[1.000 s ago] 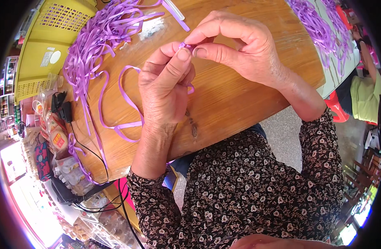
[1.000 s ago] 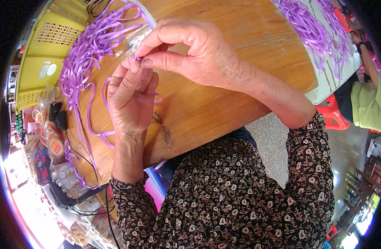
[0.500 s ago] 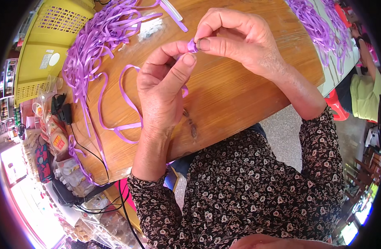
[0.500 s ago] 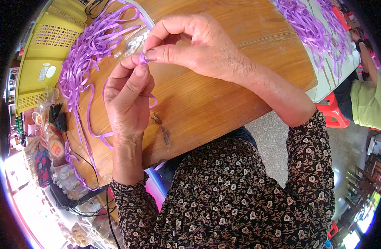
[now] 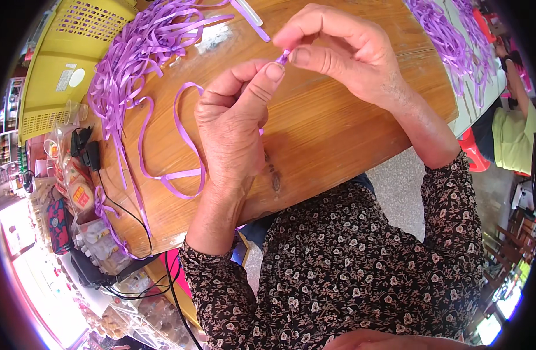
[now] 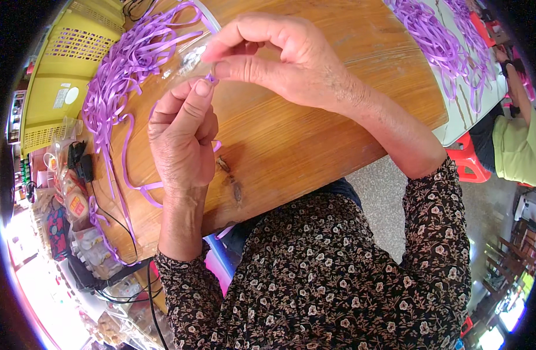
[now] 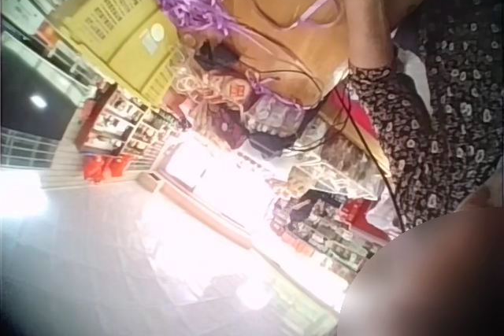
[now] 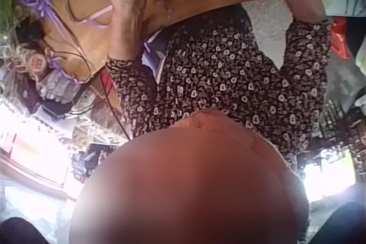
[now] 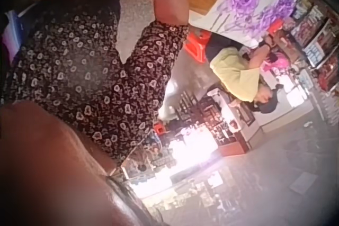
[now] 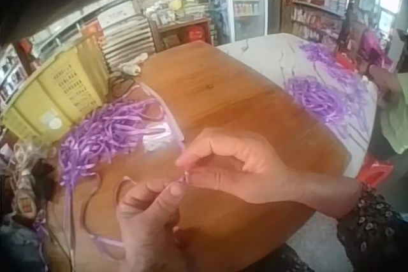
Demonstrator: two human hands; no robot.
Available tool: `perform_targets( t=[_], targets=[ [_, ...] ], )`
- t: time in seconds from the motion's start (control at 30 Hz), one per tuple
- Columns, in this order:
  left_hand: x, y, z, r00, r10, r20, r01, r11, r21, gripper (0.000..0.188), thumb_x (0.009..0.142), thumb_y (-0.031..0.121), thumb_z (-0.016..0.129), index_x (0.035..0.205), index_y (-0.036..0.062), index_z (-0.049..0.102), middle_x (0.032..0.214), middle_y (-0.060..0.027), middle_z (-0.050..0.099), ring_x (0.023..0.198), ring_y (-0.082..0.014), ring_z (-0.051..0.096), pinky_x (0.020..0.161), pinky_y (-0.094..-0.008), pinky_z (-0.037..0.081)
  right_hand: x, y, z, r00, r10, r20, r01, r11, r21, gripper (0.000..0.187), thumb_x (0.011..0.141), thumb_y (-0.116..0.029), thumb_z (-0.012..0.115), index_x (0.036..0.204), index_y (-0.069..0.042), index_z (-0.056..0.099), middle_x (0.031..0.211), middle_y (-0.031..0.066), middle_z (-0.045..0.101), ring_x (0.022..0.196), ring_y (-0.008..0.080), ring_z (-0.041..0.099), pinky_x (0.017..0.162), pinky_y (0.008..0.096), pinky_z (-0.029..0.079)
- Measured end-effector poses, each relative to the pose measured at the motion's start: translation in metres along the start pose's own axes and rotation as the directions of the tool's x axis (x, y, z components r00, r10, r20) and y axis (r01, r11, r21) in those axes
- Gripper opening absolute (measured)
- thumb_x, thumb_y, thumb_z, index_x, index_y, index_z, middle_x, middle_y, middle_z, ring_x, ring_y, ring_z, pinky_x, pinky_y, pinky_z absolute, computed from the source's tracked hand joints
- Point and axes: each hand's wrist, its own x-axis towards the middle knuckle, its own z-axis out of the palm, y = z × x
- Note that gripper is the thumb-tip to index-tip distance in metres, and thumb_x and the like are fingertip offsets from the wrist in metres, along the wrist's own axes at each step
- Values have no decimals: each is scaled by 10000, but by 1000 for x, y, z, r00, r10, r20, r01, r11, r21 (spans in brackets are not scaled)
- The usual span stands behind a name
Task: Tying knots or making loops with purple plastic ribbons at a workbench.
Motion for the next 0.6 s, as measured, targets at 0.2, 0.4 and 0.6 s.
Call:
perform_targets(
  t=[0.2, 0.4, 0.6],
  targets=[
    [2, -1, 3, 1000, -19, 15, 19, 999, 34, 115, 861, 111, 622, 914, 11, 645, 546, 71, 405, 441, -28, 251, 417, -206, 166, 4, -4, 0, 906, -417, 71, 417, 851, -320, 210, 767, -107, 690, 970, -67, 658, 878, 49, 634, 832, 187, 612, 731, 277, 492],
    [5, -1, 3, 999, -42, 19, 40, 998, 52, 106, 868, 94, 605, 906, 1, 637, 549, 71, 395, 453, -30, 255, 426, -206, 174, 9, 6, -14, 862, -430, 268, 498, 625, -601, 225, 772, -167, 696, 968, -60, 666, 903, 62, 642, 853, 205, 611, 728, 313, 492],
    [8, -4, -6, 997, 72, -37, -62, 974, 216, 117, 874, 92, 597, 892, -18, 631, 555, 74, 404, 452, -15, 246, 417, -199, 153, 10, -4, -17, 906, -355, 231, 421, 700, -577, 123, 744, -72, 680, 856, -41, 641, 871, 54, 577, 787, 216, 530, 685, 316, 400]
  ],
)
